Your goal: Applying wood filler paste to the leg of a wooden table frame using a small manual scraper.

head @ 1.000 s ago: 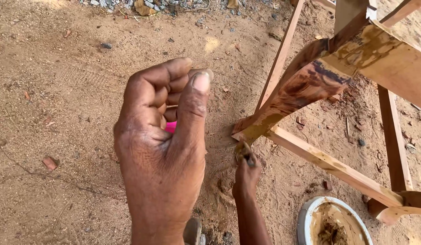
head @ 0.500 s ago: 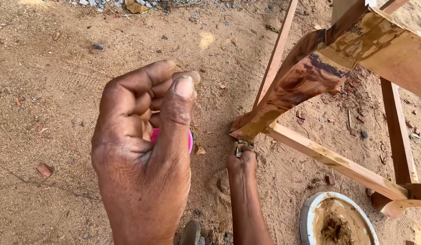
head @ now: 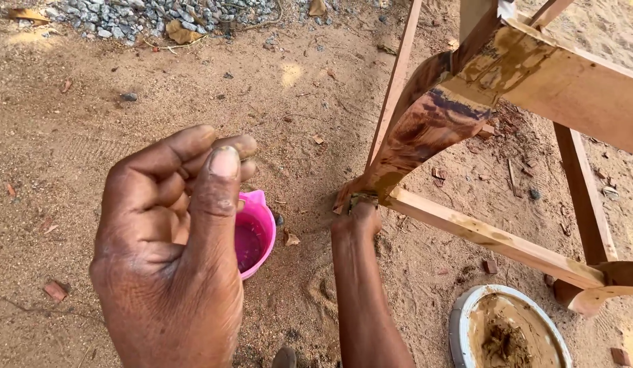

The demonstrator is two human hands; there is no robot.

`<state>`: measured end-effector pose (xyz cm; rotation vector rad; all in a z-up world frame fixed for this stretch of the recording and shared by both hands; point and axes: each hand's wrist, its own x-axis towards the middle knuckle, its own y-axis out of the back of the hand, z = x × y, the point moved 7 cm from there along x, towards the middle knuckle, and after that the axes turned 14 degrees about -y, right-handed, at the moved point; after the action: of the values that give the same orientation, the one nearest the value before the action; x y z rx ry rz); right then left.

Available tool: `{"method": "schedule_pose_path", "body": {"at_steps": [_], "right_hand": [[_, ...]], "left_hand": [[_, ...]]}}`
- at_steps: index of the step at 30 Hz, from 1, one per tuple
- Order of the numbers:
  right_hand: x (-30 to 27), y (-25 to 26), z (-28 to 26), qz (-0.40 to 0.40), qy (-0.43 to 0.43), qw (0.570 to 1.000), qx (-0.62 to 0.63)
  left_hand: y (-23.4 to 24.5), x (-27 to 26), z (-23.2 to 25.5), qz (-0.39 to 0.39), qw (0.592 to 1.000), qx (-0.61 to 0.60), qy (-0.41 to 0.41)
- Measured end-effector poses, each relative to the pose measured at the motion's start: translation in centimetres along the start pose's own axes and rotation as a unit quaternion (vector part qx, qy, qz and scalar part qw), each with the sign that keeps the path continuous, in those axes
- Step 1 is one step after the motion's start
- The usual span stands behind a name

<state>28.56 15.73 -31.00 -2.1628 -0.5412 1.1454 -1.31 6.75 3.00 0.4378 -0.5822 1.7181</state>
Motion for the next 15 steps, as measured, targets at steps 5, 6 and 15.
{"method": "schedule_pose_path", "body": {"at_steps": [5, 6, 15], "right_hand": [[-2.8, 0.0, 0.4, -0.036, 0.07, 0.996, -0.051], [-4.3, 0.5, 1.3, -0.003, 0.011, 1.0, -0.002], [-5.4, 6.7, 2.0, 0.126, -0.117, 0.976, 0.13]], "left_hand": [[-0.2, -0.1, 0.1, 0.012, 1.0, 0.002, 0.018], [-0.2, 0.0, 0.1, 0.009, 1.0, 0.005, 0.016], [-0.2, -0.3, 0.2, 0.006, 1.0, 0.027, -0.001]]}}
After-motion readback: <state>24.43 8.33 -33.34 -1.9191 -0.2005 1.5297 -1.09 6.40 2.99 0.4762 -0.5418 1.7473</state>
